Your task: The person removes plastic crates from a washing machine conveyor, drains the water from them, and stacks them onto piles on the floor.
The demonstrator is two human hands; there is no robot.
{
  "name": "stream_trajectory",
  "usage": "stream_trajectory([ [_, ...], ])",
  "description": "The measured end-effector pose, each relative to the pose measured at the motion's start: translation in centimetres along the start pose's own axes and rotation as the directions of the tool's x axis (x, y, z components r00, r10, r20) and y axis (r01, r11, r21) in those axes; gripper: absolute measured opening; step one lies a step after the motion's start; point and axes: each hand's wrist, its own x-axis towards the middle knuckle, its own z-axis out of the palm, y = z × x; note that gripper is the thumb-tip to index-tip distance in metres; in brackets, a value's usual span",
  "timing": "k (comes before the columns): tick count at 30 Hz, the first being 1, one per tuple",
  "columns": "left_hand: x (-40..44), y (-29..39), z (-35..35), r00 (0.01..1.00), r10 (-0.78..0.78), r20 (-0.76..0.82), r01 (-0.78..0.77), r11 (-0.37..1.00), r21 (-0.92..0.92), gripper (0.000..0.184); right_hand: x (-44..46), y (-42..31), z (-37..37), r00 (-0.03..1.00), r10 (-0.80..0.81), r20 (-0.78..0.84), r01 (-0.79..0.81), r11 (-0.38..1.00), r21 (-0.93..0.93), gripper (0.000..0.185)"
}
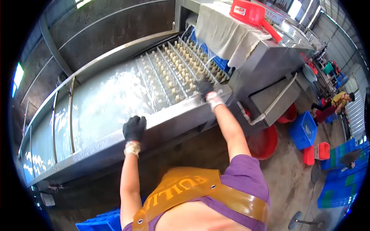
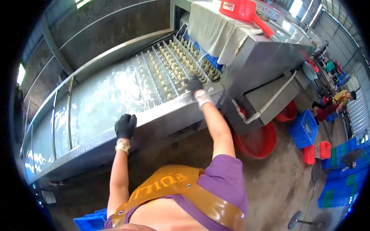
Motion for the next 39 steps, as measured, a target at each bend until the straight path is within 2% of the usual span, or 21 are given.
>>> stream_trajectory([
  [1,0.1,0.1,0.9,0.998,-0.007,-0.060,0.011,0.998,0.069,0.029,6.4,9.1,8.3,0.976,0.179,-0.128,-0.124,0.929,0.350,0.044],
  [2,0.2,-0.1,1.3,0.994,0.018,-0.104,-0.012,0.998,0.062,0.026,7.7,11.0,4.6,0.709,0.032,-0.704,-0.136,0.986,-0.093,0.046],
  [3,0.3,-0.4,1.7,0.995,0.022,-0.094,-0.015,0.997,0.081,0.025,1.2,6.2,-6.7,0.745,0.378,-0.549,-0.525,0.841,-0.133,0.050],
  [9,1.7,0.3,2.3,0.992,-0.114,-0.052,0.118,0.990,0.082,0.023,11.5,15.0,-4.2,0.477,0.297,-0.827,-0.363,0.924,0.123,0.038],
  [10,1.7,0.7,2.1,0.993,-0.095,-0.065,0.099,0.993,0.062,0.023,13.0,14.5,-4.1,0.794,0.441,-0.418,-0.437,0.893,0.110,0.052],
  [11,1.3,1.2,2.1,0.994,-0.080,-0.072,0.083,0.996,0.043,0.023,13.5,12.9,-4.2,0.864,0.490,0.117,-0.498,0.866,0.047,0.067],
  [12,1.5,1.2,2.3,0.994,-0.109,-0.033,0.109,0.994,0.014,0.023,13.0,11.7,-2.8,0.680,0.710,-0.180,-0.653,0.699,0.290,0.056],
  [13,1.8,1.3,2.4,0.992,-0.118,-0.036,0.118,0.993,0.011,0.023,12.6,11.0,-2.2,0.687,0.704,-0.181,-0.648,0.706,0.285,0.056],
  [15,1.7,1.6,2.7,0.993,-0.097,-0.065,0.101,0.993,0.063,0.024,8.7,5.2,-4.3,0.557,0.615,-0.559,-0.084,0.711,0.698,0.057],
  [18,1.7,1.8,3.5,0.996,-0.078,-0.054,0.081,0.995,0.060,0.024,7.2,3.2,-2.3,0.852,0.462,-0.246,0.074,0.358,0.931,0.052],
  [19,1.9,1.8,3.4,0.995,-0.081,-0.054,0.084,0.995,0.059,0.024,6.6,3.9,-1.5,0.850,0.465,-0.248,0.078,0.355,0.931,0.052],
  [20,1.9,1.3,3.9,0.995,-0.073,-0.065,0.076,0.996,0.046,0.024,6.5,5.7,0.4,0.804,0.554,-0.217,0.195,0.099,0.976,0.048],
  [23,1.8,2.0,3.5,0.992,-0.120,-0.044,0.123,0.990,0.064,0.024,7.8,11.5,4.6,0.731,0.682,0.005,0.533,-0.576,0.620,0.035],
  [27,1.6,1.9,3.6,0.991,-0.113,-0.079,0.118,0.991,0.062,0.025,7.6,12.1,2.9,0.975,0.209,-0.069,0.219,-0.893,0.393,0.047],
  [30,1.4,-0.2,4.5,0.997,0.045,-0.060,-0.039,0.995,0.093,0.028,9.1,12.3,3.6,0.999,0.019,-0.026,0.026,-0.940,0.340,0.049],
  [32,1.2,0.7,3.1,0.999,-0.027,-0.022,0.029,0.993,0.112,0.027,10.2,12.4,5.0,0.998,-0.068,0.003,-0.068,-0.994,0.083,0.048],
  [34,1.1,1.6,1.5,0.993,-0.095,0.069,0.091,0.994,0.055,0.034,10.8,11.6,6.3,0.924,-0.362,-0.127,-0.348,-0.651,-0.674,0.047],
  [35,1.1,1.7,1.1,0.992,-0.095,0.085,0.093,0.995,0.029,0.034,11.2,9.8,5.9,0.882,-0.434,-0.180,-0.411,-0.526,-0.744,0.046],
  [36,1.1,1.5,1.0,0.996,-0.080,0.037,0.081,0.997,-0.011,0.033,10.9,6.3,4.8,0.981,-0.181,0.070,-0.169,-0.974,-0.151,0.043],
  [37,0.6,1.3,1.2,0.998,-0.063,0.004,0.063,0.997,-0.048,0.033,9.0,1.5,3.4,0.979,0.193,0.063,0.125,-0.819,0.560,0.041],
  [39,0.6,1.0,1.5,1.000,-0.029,-0.004,0.029,0.999,-0.040,0.031,7.3,-2.8,3.8,0.974,0.217,0.066,0.120,-0.742,0.660,0.035],
])
